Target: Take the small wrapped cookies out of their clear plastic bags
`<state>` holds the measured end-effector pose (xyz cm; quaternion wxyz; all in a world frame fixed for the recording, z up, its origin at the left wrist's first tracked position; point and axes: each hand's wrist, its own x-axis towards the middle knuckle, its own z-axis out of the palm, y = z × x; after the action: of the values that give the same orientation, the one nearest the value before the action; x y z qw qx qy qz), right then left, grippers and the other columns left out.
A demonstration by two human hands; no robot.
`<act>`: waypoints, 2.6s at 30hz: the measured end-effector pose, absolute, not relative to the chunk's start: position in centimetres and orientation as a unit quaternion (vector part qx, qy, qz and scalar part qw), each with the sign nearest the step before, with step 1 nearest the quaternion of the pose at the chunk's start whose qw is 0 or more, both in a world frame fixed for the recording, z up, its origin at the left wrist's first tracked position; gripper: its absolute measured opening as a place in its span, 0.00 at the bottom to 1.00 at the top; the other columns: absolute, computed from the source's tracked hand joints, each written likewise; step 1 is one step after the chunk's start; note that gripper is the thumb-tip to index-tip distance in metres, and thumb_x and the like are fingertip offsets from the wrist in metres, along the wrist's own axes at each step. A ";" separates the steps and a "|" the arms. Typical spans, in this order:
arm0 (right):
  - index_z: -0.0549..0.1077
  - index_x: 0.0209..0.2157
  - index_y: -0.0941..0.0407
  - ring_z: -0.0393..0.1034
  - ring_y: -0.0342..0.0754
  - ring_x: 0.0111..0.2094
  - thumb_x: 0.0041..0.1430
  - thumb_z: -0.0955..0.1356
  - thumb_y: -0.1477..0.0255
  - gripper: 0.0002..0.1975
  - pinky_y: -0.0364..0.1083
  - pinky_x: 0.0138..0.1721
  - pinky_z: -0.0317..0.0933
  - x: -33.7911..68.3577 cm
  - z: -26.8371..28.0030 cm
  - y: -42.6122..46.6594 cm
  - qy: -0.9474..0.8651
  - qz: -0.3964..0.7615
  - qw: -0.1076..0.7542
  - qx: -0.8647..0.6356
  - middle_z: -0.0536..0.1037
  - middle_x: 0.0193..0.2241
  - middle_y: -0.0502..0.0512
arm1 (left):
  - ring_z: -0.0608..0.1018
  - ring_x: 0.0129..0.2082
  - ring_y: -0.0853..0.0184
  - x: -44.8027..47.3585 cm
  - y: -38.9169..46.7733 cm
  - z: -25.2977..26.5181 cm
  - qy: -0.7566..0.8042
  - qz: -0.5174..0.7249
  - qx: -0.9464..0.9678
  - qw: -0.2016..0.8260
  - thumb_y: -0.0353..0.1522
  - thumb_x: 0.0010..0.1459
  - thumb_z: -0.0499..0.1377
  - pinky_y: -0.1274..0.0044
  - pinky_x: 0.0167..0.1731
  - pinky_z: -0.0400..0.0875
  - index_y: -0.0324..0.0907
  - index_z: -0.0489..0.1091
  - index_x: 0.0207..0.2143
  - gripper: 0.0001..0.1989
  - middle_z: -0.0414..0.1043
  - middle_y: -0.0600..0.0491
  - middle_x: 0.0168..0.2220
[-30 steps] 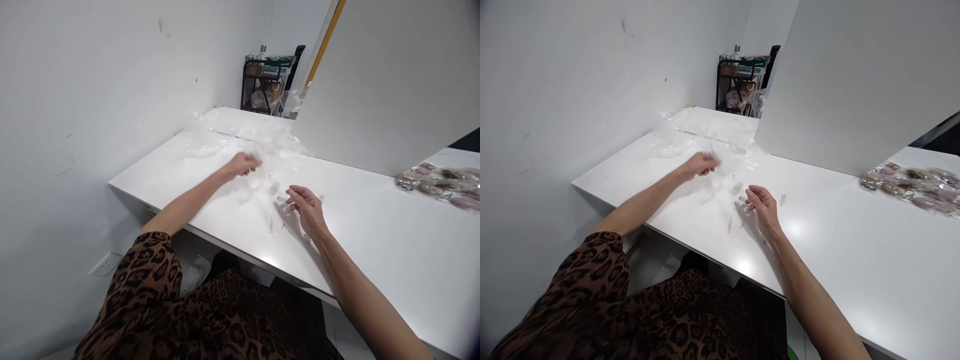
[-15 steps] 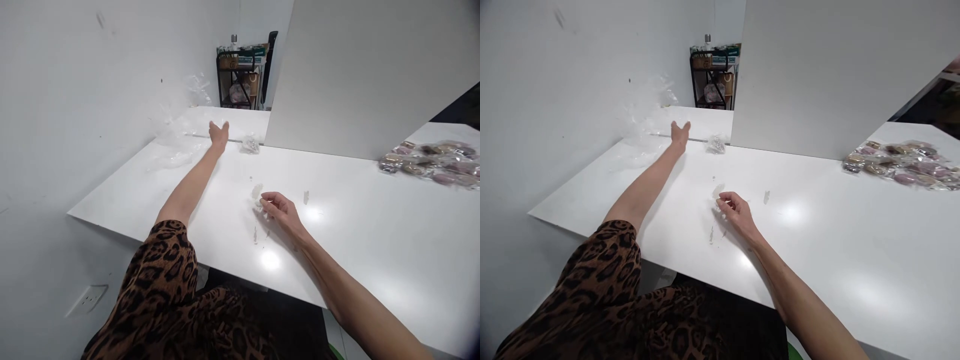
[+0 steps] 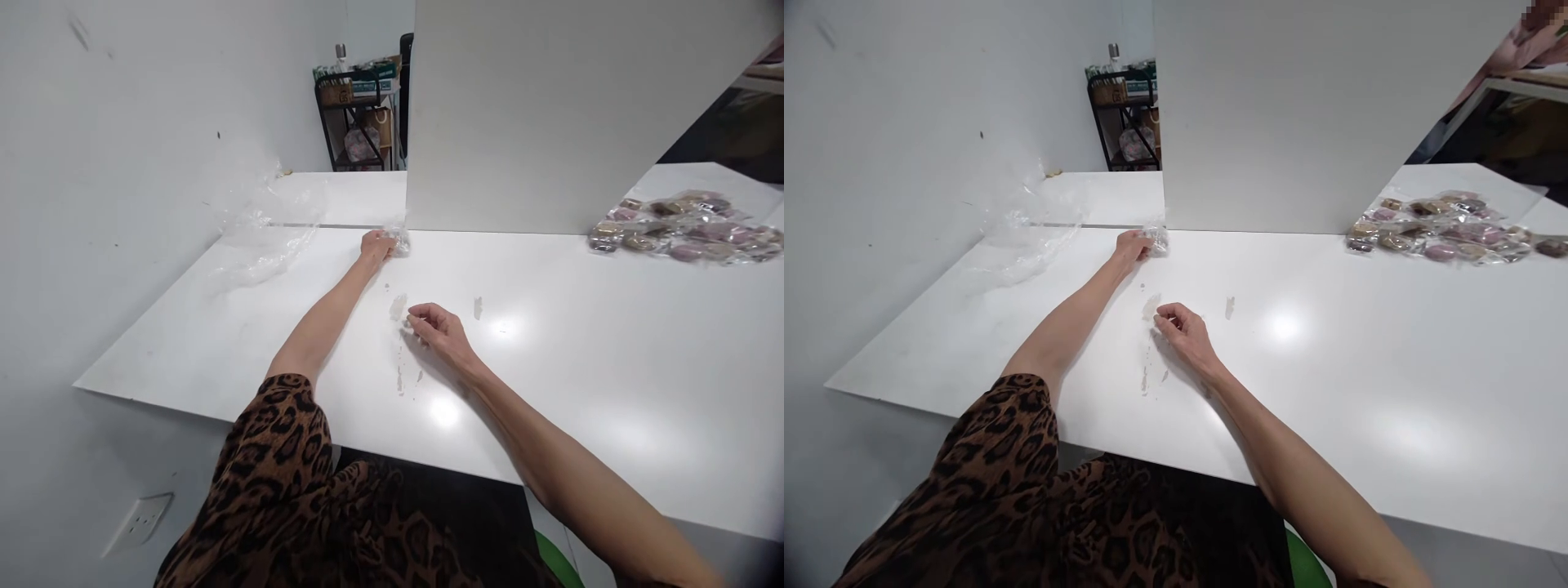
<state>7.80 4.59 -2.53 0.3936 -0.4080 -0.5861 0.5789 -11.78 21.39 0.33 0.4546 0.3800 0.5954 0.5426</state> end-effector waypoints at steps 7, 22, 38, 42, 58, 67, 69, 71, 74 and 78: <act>0.67 0.49 0.47 0.71 0.47 0.43 0.47 0.75 0.47 0.32 0.44 0.35 0.68 9.1 -2.9 7.7 -0.399 0.532 0.569 -0.483 0.72 0.48 0.54 | 0.75 0.24 0.73 -9.1 10.3 2.0 0.480 0.507 0.360 0.619 0.25 0.47 0.72 0.78 0.29 0.66 0.39 0.72 0.41 0.18 0.75 0.56 0.28; 0.76 0.40 0.50 0.70 0.45 0.32 0.33 0.83 0.61 0.30 0.44 0.32 0.65 10.9 0.3 7.5 -0.403 0.650 0.563 -0.315 0.79 0.34 0.49 | 0.76 0.32 0.72 -7.0 3.6 1.6 0.471 0.588 0.326 0.571 0.39 0.59 0.69 0.76 0.39 0.72 0.40 0.74 0.31 0.13 0.79 0.52 0.36; 0.81 0.33 0.53 0.74 0.45 0.37 0.43 0.83 0.57 0.20 0.44 0.39 0.69 10.5 0.1 6.5 -0.518 0.674 0.441 -0.288 0.82 0.35 0.51 | 0.85 0.47 0.57 -9.1 3.6 2.2 0.328 0.657 0.297 0.610 0.39 0.65 0.62 0.65 0.55 0.74 0.41 0.69 0.32 0.13 0.83 0.49 0.38; 0.79 0.28 0.54 0.74 0.44 0.33 0.41 0.84 0.58 0.19 0.43 0.33 0.69 10.2 0.1 6.4 -0.445 0.683 0.500 -0.293 0.84 0.32 0.51 | 0.85 0.44 0.63 -9.2 3.6 2.4 0.335 0.683 0.290 0.581 0.38 0.68 0.61 0.69 0.55 0.73 0.41 0.71 0.32 0.12 0.83 0.51 0.39; 0.74 0.32 0.50 0.77 0.46 0.35 0.52 0.78 0.60 0.14 0.46 0.32 0.70 12.7 0.1 9.3 -0.301 0.632 0.678 -0.222 0.83 0.36 0.49 | 0.78 0.58 0.56 -10.5 3.6 2.2 0.352 0.606 0.406 0.586 0.46 0.58 0.70 0.62 0.64 0.65 0.48 0.78 0.51 0.22 0.79 0.47 0.52; 0.73 0.34 0.52 0.73 0.46 0.43 0.53 0.75 0.48 0.22 0.42 0.36 0.57 13.8 0.2 9.9 -0.411 0.416 0.714 -0.385 0.78 0.37 0.49 | 0.64 0.72 0.54 -7.1 0.2 3.3 0.332 0.263 0.772 0.474 0.48 0.60 0.67 0.57 0.72 0.53 0.53 0.78 0.56 0.24 0.72 0.49 0.65; 0.73 0.33 0.52 0.71 0.45 0.39 0.52 0.75 0.49 0.22 0.42 0.34 0.57 14.1 0.6 9.9 -0.407 0.399 0.724 -0.387 0.76 0.33 0.48 | 0.68 0.70 0.55 -6.2 -0.5 3.5 0.293 0.173 0.795 0.503 0.49 0.55 0.70 0.59 0.70 0.58 0.55 0.76 0.59 0.30 0.73 0.51 0.65; 0.73 0.30 0.53 0.69 0.43 0.34 0.53 0.75 0.49 0.22 0.42 0.31 0.57 14.3 1.1 9.8 -0.415 0.406 0.725 -0.370 0.72 0.29 0.47 | 0.72 0.67 0.55 -5.6 -1.2 4.1 0.238 0.089 0.797 0.548 0.51 0.47 0.74 0.62 0.69 0.63 0.57 0.76 0.60 0.36 0.74 0.54 0.64; 0.70 0.27 0.52 0.65 0.41 0.27 0.53 0.76 0.49 0.23 0.43 0.27 0.57 14.3 1.8 9.5 -0.426 0.443 0.718 -0.326 0.67 0.26 0.46 | 0.78 0.60 0.53 -5.5 -1.5 5.0 0.208 0.130 0.763 0.597 0.61 0.46 0.69 0.63 0.63 0.70 0.53 0.81 0.52 0.36 0.80 0.50 0.57; 0.71 0.27 0.52 0.66 0.41 0.27 0.49 0.78 0.50 0.22 0.43 0.25 0.60 13.9 2.5 8.6 -0.416 0.497 0.708 -0.280 0.67 0.25 0.46 | 0.75 0.60 0.53 -5.2 0.4 4.7 0.441 0.460 0.643 0.425 0.58 0.56 0.65 0.60 0.61 0.68 0.50 0.79 0.54 0.31 0.76 0.46 0.60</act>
<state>13.89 8.63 2.55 0.7081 -0.2796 -0.4162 0.4972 -5.21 0.35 4.65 0.4253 0.6426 0.4407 0.4603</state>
